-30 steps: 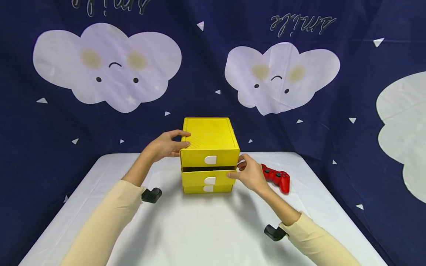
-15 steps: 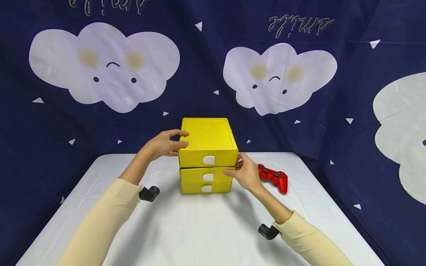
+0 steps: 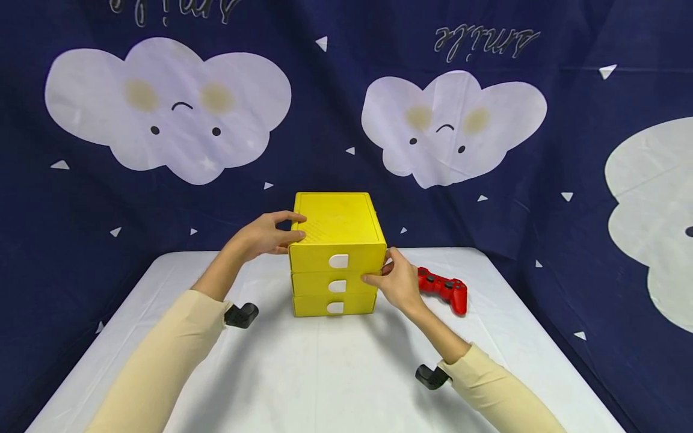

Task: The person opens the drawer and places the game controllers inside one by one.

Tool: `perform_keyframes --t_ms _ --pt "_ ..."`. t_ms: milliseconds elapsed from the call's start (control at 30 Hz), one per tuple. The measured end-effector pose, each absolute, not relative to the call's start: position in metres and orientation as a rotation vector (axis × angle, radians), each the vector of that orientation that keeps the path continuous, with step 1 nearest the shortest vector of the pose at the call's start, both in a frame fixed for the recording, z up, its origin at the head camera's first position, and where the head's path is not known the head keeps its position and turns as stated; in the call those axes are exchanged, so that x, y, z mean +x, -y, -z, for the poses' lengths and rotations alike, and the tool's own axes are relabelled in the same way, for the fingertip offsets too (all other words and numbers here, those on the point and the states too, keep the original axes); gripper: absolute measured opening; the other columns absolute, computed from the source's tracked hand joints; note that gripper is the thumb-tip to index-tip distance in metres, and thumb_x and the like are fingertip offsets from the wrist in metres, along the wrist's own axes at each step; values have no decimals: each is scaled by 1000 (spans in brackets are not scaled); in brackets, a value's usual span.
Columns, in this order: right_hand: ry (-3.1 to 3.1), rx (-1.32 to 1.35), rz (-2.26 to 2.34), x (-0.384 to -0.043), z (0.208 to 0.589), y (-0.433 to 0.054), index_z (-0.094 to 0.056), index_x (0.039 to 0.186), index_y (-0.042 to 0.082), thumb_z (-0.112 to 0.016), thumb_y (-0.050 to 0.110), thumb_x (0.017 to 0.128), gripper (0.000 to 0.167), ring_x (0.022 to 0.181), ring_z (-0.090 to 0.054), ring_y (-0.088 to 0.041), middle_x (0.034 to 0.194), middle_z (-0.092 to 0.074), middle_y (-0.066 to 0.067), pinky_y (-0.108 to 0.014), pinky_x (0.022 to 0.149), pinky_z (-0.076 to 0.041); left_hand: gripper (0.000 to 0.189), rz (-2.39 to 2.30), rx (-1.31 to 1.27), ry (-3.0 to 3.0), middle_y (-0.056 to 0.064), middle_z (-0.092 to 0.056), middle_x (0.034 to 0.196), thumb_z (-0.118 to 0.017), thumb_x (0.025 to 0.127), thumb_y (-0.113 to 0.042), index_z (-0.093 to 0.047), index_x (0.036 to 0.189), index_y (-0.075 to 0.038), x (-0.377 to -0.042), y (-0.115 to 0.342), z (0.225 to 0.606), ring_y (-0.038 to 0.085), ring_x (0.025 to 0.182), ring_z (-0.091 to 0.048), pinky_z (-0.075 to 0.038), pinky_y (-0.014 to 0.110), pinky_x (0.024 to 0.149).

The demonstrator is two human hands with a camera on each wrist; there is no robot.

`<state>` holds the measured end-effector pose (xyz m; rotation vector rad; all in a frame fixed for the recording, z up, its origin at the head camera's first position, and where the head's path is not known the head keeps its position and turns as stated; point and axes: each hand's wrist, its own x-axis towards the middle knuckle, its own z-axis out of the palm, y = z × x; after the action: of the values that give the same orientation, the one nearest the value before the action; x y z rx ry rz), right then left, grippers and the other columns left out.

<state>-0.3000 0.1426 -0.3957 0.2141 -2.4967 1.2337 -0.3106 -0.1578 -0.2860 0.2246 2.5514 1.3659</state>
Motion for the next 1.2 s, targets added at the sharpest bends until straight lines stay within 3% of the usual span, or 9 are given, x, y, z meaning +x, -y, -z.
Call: perform_keyframes --t_ms 400,700,933,1200 --pt "2566 249 -1262 -289 389 -150 -59 98 10 -93 21 72 43 76 -68 -21 84 -72 -9 -31 66 -57 56 -1422 220 -2503 15 -41 157 -65 101 -29 -44 154 -22 -312 159 291 35 135 -54 -52 45 107" --pt "2674 269 -1249 -272 388 -155 -63 97 8 -91 22 74 39 74 -67 -17 83 -71 -5 -30 63 -54 56 -1429 186 -2504 13 -37 160 -64 102 -30 -44 154 -25 -311 158 291 35 135 -54 -53 45 106" --pt "2770 424 -1226 -268 403 -140 -74 93 8 -91 15 73 27 78 -67 -13 83 -73 -2 -29 67 -56 56 -1464 195 -2480 14 -40 158 -65 102 -29 -44 153 -23 -311 159 291 36 137 -52 -51 47 108" --pt "2806 613 -1146 -275 421 -115 -79 98 6 -88 8 71 28 83 -72 -18 90 -78 -9 -29 74 -58 55 -1482 212 -2476 13 -37 160 -64 102 -28 -44 153 -22 -312 161 292 37 138 -51 -51 47 108"
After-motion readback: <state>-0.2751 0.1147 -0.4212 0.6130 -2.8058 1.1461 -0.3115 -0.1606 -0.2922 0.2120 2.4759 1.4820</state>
